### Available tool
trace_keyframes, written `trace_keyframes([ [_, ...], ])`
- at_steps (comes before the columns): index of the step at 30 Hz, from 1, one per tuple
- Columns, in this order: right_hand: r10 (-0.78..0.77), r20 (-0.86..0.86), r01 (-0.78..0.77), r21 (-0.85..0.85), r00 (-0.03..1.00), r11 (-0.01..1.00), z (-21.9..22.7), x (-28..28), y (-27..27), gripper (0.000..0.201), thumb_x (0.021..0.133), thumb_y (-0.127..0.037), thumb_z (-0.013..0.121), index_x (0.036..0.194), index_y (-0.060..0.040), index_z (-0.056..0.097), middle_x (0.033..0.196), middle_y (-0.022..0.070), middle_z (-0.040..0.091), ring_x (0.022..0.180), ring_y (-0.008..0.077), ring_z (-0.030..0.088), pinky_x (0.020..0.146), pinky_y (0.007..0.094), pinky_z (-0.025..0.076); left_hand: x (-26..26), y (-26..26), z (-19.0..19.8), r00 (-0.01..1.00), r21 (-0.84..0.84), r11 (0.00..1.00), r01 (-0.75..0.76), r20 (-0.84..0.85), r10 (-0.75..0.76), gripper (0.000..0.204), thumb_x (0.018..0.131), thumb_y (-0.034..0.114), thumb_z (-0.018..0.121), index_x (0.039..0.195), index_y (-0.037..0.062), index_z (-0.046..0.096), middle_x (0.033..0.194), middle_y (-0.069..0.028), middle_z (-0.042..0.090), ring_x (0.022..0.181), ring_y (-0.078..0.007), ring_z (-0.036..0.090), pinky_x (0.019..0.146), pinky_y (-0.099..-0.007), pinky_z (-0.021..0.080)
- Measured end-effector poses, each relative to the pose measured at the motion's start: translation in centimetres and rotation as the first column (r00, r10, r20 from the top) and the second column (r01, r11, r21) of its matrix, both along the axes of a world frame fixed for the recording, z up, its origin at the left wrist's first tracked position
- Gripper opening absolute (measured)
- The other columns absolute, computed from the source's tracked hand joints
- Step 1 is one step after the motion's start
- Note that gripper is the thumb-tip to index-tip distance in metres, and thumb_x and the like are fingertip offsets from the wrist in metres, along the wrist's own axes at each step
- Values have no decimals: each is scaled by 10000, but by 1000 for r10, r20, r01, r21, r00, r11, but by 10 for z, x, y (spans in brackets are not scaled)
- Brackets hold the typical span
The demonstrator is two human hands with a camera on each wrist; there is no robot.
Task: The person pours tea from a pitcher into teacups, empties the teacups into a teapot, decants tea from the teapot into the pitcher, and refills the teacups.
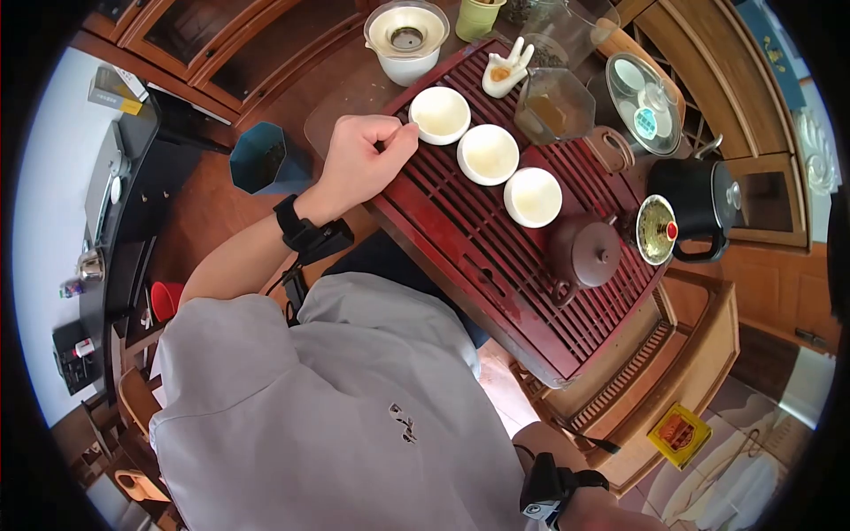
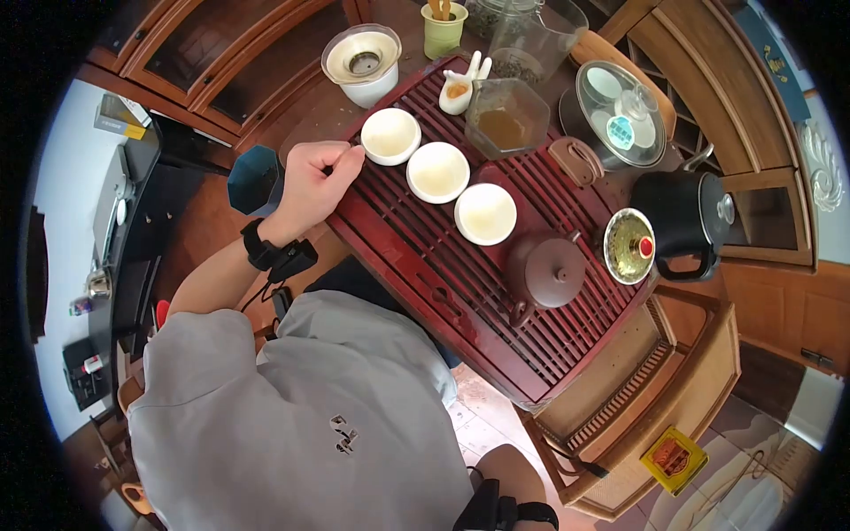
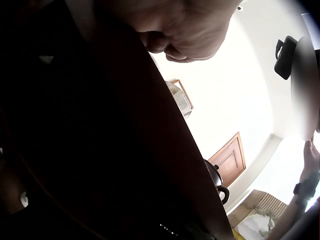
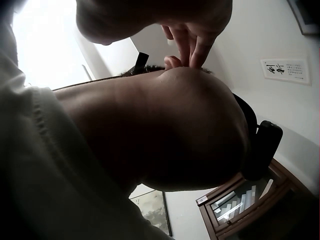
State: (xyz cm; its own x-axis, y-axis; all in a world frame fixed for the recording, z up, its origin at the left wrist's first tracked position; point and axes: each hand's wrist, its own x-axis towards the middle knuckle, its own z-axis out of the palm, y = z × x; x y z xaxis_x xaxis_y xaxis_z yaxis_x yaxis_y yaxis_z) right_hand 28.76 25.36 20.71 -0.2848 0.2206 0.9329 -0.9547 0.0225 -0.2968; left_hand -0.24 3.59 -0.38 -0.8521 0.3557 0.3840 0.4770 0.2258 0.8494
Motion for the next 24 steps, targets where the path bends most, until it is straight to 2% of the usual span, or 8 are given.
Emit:
trace_keyframes([
  [4,-101,63,99,40,993,994,-6,-28,-11,486,1094,-265,357,1500,0,324,1546,163,387,1403,274,424,1137,399,394,3,2,5,1000,25,1000,4,20,-4,412,919,45,652,600,-19,399,518,-67,382,480,-116,343,471,-330,288],
  [5,-133,83,130,42,988,991,-4,-3,5,486,1091,-268,362,1493,2,329,1540,167,392,1396,280,430,1134,401,397,5,1,5,1000,17,1000,11,26,-12,412,919,45,652,600,-19,399,518,-67,382,480,-116,343,471,-330,288],
  [9,-251,148,240,89,957,967,-6,-4,7,486,1078,-282,383,1463,13,352,1516,185,411,1365,301,452,1120,409,410,5,2,7,1000,56,998,21,-14,-20,399,902,5,657,598,-13,399,518,-67,388,468,-127,342,464,-329,278],
  [12,-311,184,289,136,933,948,-8,-19,3,487,1068,-293,398,1441,21,369,1497,199,426,1342,316,469,1110,415,420,5,-1,7,999,63,997,41,-33,-39,388,889,-6,663,598,-11,407,521,-74,387,453,-158,345,457,-333,274],
  [19,-465,261,421,210,846,882,-13,-30,-1,494,1046,-317,434,1389,39,408,1455,230,460,1289,353,508,1086,429,442,7,-1,8,999,112,993,49,-21,-47,387,871,-13,675,596,-2,403,527,-75,383,453,-158,338,447,-330,264],
  [24,-536,289,463,285,793,839,-15,-39,-5,503,1031,-334,460,1352,52,437,1424,253,484,1251,380,536,1069,439,458,9,-1,7,998,115,992,43,-45,-38,393,859,-8,682,581,13,405,521,-81,377,438,-192,346,434,-347,265],
])
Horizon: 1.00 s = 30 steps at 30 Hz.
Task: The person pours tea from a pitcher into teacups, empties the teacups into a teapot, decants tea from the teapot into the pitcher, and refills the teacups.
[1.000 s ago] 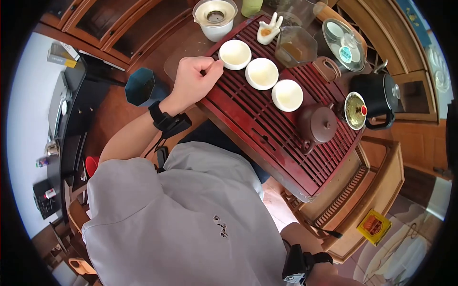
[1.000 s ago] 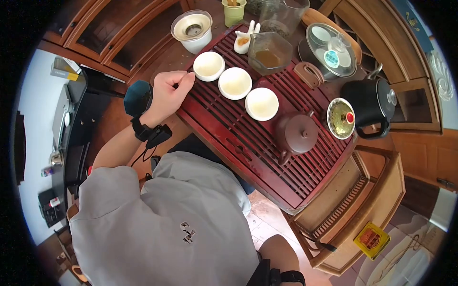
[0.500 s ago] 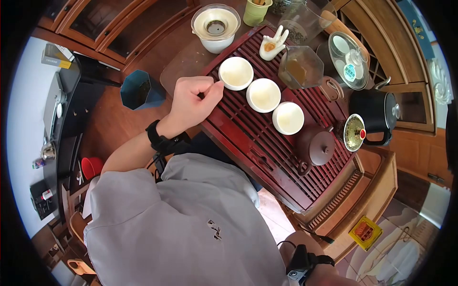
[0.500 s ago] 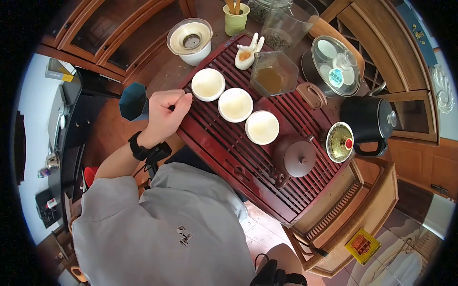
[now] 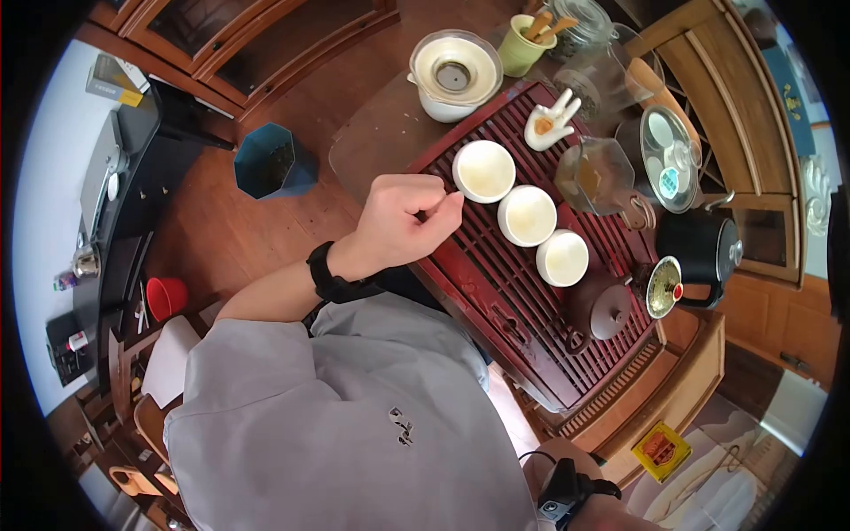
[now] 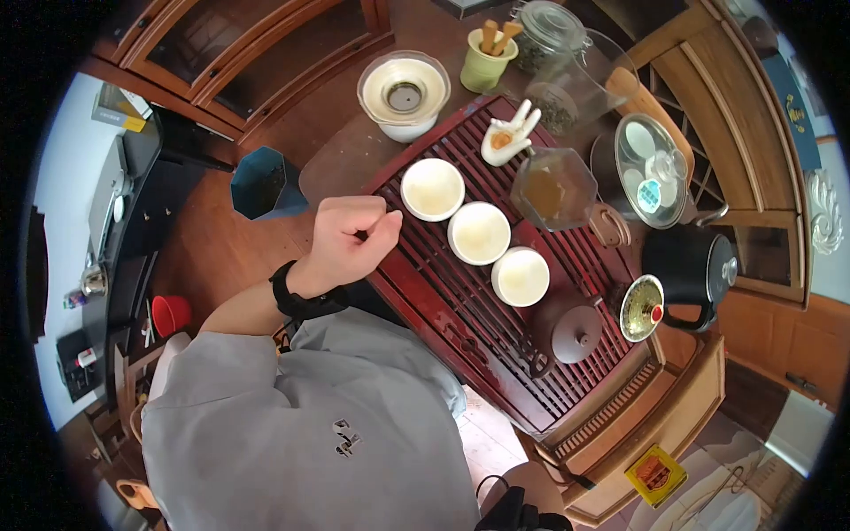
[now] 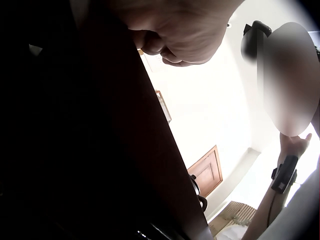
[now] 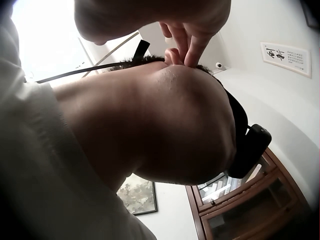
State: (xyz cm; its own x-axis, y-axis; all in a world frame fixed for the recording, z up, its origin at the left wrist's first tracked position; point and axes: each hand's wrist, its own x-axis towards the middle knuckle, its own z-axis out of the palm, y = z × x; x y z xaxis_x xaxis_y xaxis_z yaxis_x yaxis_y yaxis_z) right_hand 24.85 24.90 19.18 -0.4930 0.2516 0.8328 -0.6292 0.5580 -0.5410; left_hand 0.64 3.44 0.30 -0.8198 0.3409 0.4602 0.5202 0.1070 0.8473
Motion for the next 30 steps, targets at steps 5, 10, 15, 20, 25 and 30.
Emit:
trace_keyframes([
  [5,-73,65,70,46,995,997,-4,-28,22,513,1015,-351,486,1315,65,465,1393,275,508,1213,406,565,1052,450,474,0,1,-1,999,15,1000,0,-54,1,396,853,-31,661,580,18,378,529,-77,355,434,-232,344,440,-362,244],
  [10,-286,467,142,318,837,937,-11,-96,23,645,981,-427,570,1347,95,468,1425,334,488,1275,418,554,1082,502,446,-1,1,-2,990,8,1000,11,-140,-9,394,821,-48,670,568,39,381,532,-80,345,428,-246,365,439,-382,245],
  [15,-306,760,-59,410,573,910,-41,-152,54,972,668,-94,906,1482,4,384,1491,204,455,1366,328,451,1148,431,366,-4,1,3,982,-70,997,26,-183,-38,410,778,-11,707,543,54,378,519,-75,373,423,-265,387,422,-386,282],
  [20,-407,755,-129,537,514,834,-58,-187,64,1076,625,-133,934,1506,17,334,1419,234,488,1323,386,464,1123,436,398,-4,1,-1,964,-74,996,58,-256,-75,415,723,-21,716,527,73,362,517,-58,344,414,-242,345,413,-363,259],
  [25,-330,839,-166,434,433,886,-78,-206,63,1040,626,-199,940,1468,26,371,1388,246,507,1312,386,475,1102,441,406,-5,0,-1,957,-64,994,94,-269,-107,418,701,-19,721,529,81,353,519,-44,327,416,-224,323,408,-346,252],
  [30,-239,905,-122,297,351,947,-81,-216,53,877,650,-189,928,1344,22,436,1247,226,591,1193,380,577,1026,423,467,-6,-1,1,958,-61,989,131,-248,-142,410,686,-28,717,529,84,355,526,-40,324,419,-213,312,409,-330,248],
])
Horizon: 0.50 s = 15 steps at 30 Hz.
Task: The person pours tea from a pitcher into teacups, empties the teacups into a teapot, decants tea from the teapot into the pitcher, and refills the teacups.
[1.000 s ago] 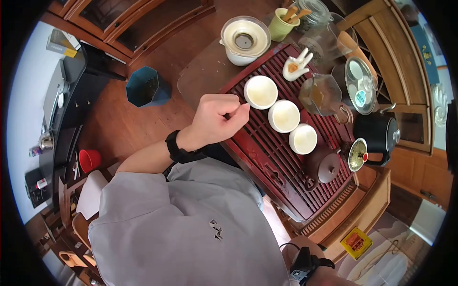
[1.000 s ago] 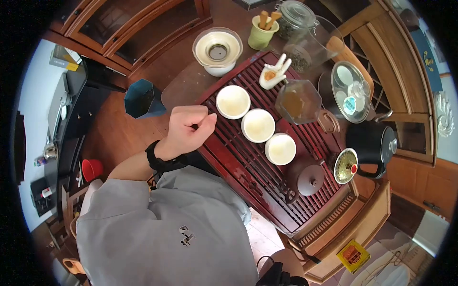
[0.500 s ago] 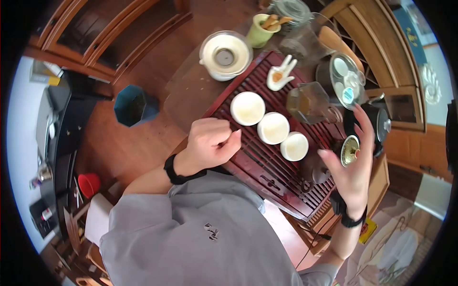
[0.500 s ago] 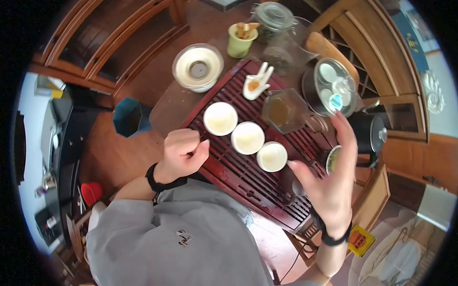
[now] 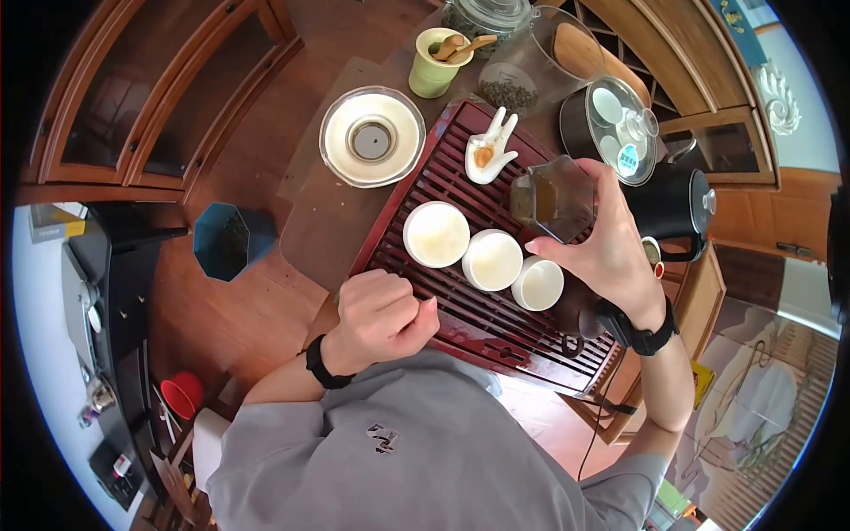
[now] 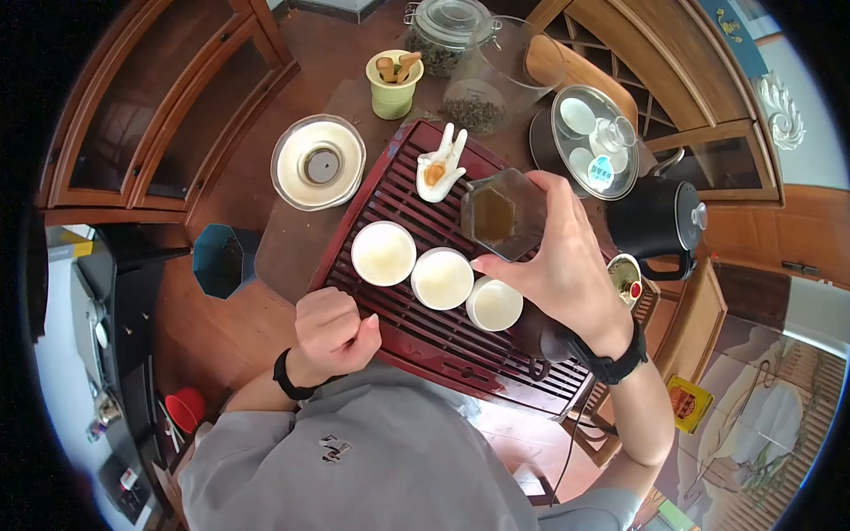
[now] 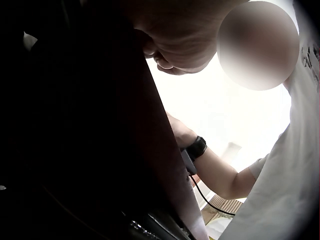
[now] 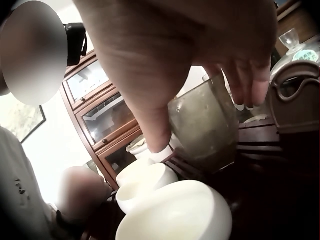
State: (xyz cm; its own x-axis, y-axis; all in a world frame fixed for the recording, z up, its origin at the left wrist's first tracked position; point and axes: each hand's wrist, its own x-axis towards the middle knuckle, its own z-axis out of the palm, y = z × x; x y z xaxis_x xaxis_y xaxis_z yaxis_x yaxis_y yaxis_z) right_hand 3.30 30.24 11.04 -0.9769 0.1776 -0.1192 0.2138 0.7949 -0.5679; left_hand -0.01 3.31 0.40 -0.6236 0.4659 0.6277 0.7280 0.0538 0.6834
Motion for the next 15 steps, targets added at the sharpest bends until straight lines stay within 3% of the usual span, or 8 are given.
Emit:
trace_keyframes([
  [3,21,-5,-20,106,1000,994,2,-2,-3,851,655,-185,924,1325,16,440,1196,217,617,1139,375,612,984,421,497,2,0,-2,999,9,1000,17,27,-17,397,696,-38,692,541,80,345,529,-47,343,422,-228,317,426,-343,246],
  [7,19,26,-21,72,999,997,16,-2,-6,832,657,-168,919,1318,12,446,1176,211,630,1118,358,633,970,411,507,1,-1,-2,999,11,1000,29,28,-30,398,695,-37,693,540,81,345,529,-46,339,425,-228,310,427,-340,244],
  [9,55,-38,-54,18,998,998,24,1,-6,823,661,-142,910,1322,5,442,1181,207,631,1113,341,643,959,396,513,1,-1,-2,999,18,1000,24,34,-25,399,694,-34,696,540,81,347,530,-45,335,427,-228,306,427,-338,242],
  [11,-6,-29,4,-53,1000,999,33,5,-11,830,655,-97,909,1332,-7,437,1178,174,642,1111,295,656,971,376,512,1,-2,-1,999,12,999,38,37,-39,400,694,-34,696,539,81,346,531,-46,334,427,-227,305,427,-337,240],
  [14,-31,-140,-13,-303,990,953,41,11,-10,896,641,-15,907,1372,-27,388,1295,136,584,1242,233,581,1067,366,454,-1,-2,-1,998,11,999,50,32,-50,395,683,-29,708,535,83,360,533,-37,338,428,-215,319,421,-330,247],
  [15,-35,-140,-9,-304,990,953,41,12,-9,896,641,-15,907,1372,-27,388,1295,136,584,1242,233,581,1067,366,454,-1,-3,-1,998,9,999,52,27,-53,389,673,-26,719,532,85,374,535,-29,344,429,-204,335,414,-324,256],
])
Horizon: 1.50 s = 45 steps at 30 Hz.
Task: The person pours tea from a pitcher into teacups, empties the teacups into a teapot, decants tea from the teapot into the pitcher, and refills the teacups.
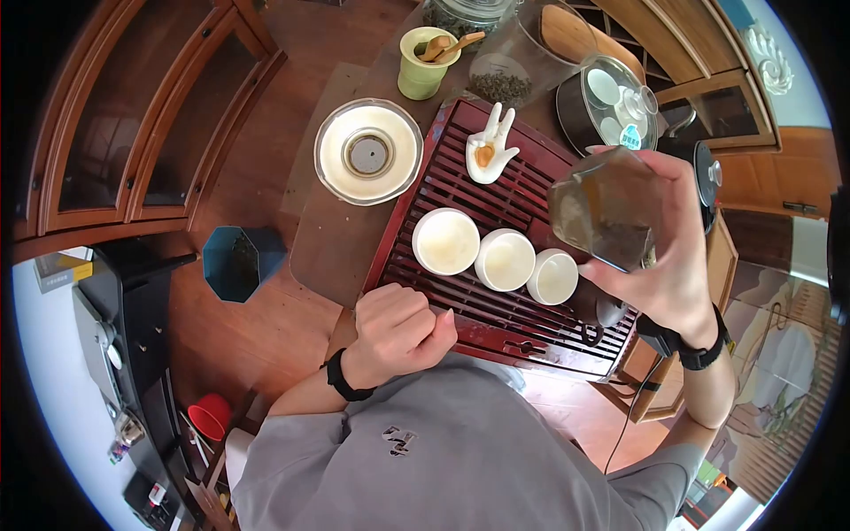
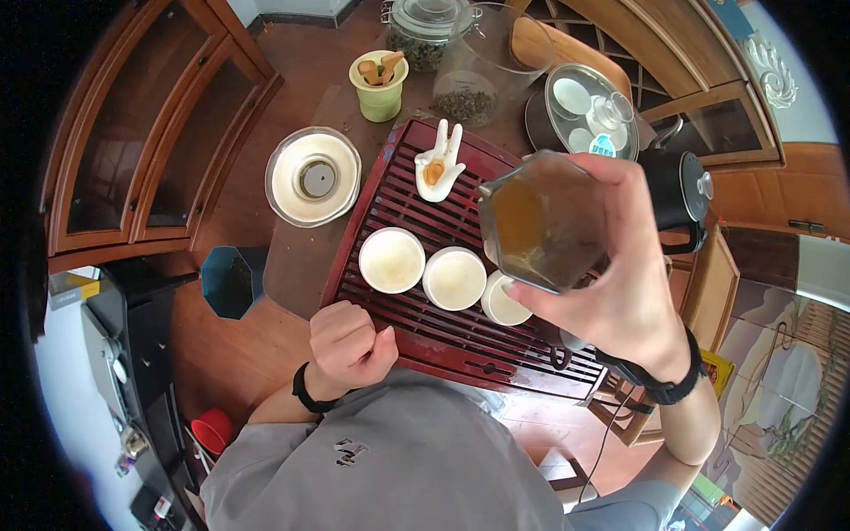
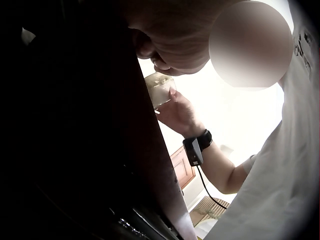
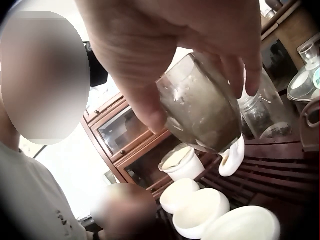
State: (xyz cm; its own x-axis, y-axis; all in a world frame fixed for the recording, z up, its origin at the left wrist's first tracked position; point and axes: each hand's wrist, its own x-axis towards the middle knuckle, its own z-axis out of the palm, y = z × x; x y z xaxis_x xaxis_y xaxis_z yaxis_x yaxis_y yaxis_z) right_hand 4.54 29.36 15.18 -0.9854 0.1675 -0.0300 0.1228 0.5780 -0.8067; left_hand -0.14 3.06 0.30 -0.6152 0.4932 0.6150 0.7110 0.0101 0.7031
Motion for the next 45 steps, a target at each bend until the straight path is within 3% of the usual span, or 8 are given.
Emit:
trace_keyframes([
  [4,97,-181,-128,-169,979,977,0,3,1,1010,619,-54,946,1412,-27,321,1421,227,499,1278,288,558,1106,422,433,0,-1,0,1000,-8,1000,14,1,-14,388,672,-24,721,532,85,377,532,-29,343,429,-200,342,414,-323,256],
  [6,48,-237,-114,-271,970,956,1,4,-7,1067,641,-285,972,1452,-62,316,1444,270,481,1339,353,505,1134,489,391,-1,-1,0,1000,5,1000,6,5,-6,385,672,-25,721,532,83,379,531,-28,341,429,-198,343,413,-322,257],
  [11,211,-315,-273,-168,925,947,-5,-2,-10,988,643,-242,931,1395,-90,309,1382,305,505,1272,358,555,1076,495,441,0,0,0,1000,13,1000,-6,7,6,379,670,-27,720,533,82,383,532,-27,339,428,-196,338,413,-321,256],
  [24,217,-164,-250,-220,962,943,-25,-5,-26,977,596,-100,942,1356,-42,332,1375,267,506,1222,266,578,1055,418,467,0,0,0,999,56,998,8,49,-11,370,683,-46,685,540,62,361,528,-51,339,425,-232,306,429,-335,237],
  [29,276,-131,-293,-138,952,946,-31,-4,-28,947,611,-41,910,1367,-2,341,1355,220,531,1253,268,567,1084,410,454,-1,-3,0,993,73,996,44,110,-51,387,799,-63,655,552,39,375,524,-69,366,426,-238,320,432,-356,233],
  [36,309,-59,-315,-191,949,930,-26,0,-23,982,586,-16,901,1394,-7,345,1351,160,540,1258,243,573,1078,388,470,0,-5,-3,992,57,997,52,112,-58,388,799,-66,664,563,31,372,526,-60,373,442,-219,327,431,-330,242],
  [38,268,-92,-274,-72,959,959,-33,2,-25,979,587,-17,902,1394,-8,348,1354,161,536,1254,240,577,1073,382,474,0,-4,-5,994,71,997,17,103,-24,412,698,-57,713,531,83,362,519,-33,329,421,-214,307,420,-322,239],
  [45,339,-69,-341,-24,938,940,-34,-4,-28,957,588,-22,908,1381,-4,372,1345,155,536,1241,230,576,1071,384,473,0,-4,-4,994,77,997,5,109,-13,408,713,-44,710,528,85,369,521,-31,330,422,-210,304,421,-323,239],
])
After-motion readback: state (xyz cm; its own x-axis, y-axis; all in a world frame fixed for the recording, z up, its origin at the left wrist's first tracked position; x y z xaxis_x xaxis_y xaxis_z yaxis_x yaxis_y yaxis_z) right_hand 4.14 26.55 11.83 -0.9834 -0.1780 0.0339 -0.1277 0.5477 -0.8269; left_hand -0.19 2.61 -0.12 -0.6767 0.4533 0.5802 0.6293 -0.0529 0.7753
